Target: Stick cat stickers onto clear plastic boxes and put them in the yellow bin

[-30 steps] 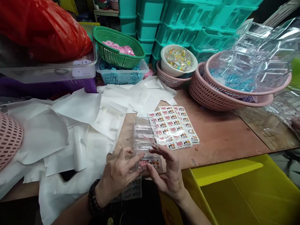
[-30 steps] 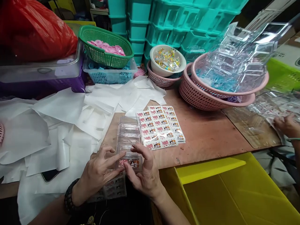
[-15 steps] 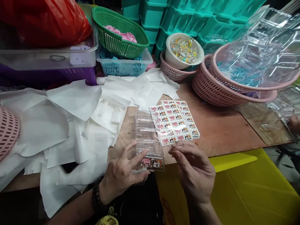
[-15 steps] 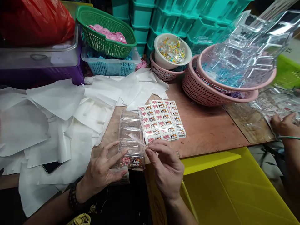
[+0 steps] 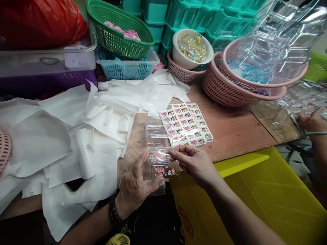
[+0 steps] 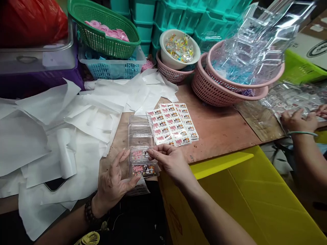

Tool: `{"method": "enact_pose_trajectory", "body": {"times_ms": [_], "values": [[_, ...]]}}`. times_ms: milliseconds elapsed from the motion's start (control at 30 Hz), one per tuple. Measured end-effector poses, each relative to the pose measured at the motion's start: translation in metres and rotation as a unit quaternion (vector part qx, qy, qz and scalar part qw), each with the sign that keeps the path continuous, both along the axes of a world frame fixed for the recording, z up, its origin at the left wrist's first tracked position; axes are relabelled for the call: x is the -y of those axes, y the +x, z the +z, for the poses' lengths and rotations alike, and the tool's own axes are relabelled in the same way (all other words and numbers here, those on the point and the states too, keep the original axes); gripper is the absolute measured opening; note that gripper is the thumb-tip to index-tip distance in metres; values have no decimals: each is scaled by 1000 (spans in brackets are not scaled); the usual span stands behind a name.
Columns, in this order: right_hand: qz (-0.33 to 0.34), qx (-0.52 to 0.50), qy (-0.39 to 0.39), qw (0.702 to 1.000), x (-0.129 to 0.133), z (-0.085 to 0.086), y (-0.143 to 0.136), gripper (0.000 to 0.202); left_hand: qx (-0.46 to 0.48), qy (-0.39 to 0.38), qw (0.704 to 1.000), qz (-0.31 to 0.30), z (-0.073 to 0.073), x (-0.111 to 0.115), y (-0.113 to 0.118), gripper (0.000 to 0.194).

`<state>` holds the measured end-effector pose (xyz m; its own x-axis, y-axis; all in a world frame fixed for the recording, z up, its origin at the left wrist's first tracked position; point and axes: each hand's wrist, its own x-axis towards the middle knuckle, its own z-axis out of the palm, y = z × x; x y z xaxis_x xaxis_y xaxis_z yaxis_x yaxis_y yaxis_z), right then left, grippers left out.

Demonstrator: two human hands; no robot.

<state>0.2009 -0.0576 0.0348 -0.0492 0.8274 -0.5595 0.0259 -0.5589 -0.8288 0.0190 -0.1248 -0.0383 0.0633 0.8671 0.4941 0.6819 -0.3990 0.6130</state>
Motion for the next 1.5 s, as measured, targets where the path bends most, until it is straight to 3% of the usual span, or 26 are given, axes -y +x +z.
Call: {"method": "enact_pose_trajectory", "body": {"times_ms": [467, 1000, 1500], "values": [[-11, 33, -17, 999, 6, -7, -1, 49, -1, 5, 1000, -21, -6, 1, -2, 77], [-30, 30, 5, 999, 10, -11, -2, 45, -7, 8, 1000, -20, -4, -2, -2, 79], [-41, 34, -8, 999, 11, -5, -4, 46, -30, 2, 999, -26, -5, -1, -4, 81]]}}
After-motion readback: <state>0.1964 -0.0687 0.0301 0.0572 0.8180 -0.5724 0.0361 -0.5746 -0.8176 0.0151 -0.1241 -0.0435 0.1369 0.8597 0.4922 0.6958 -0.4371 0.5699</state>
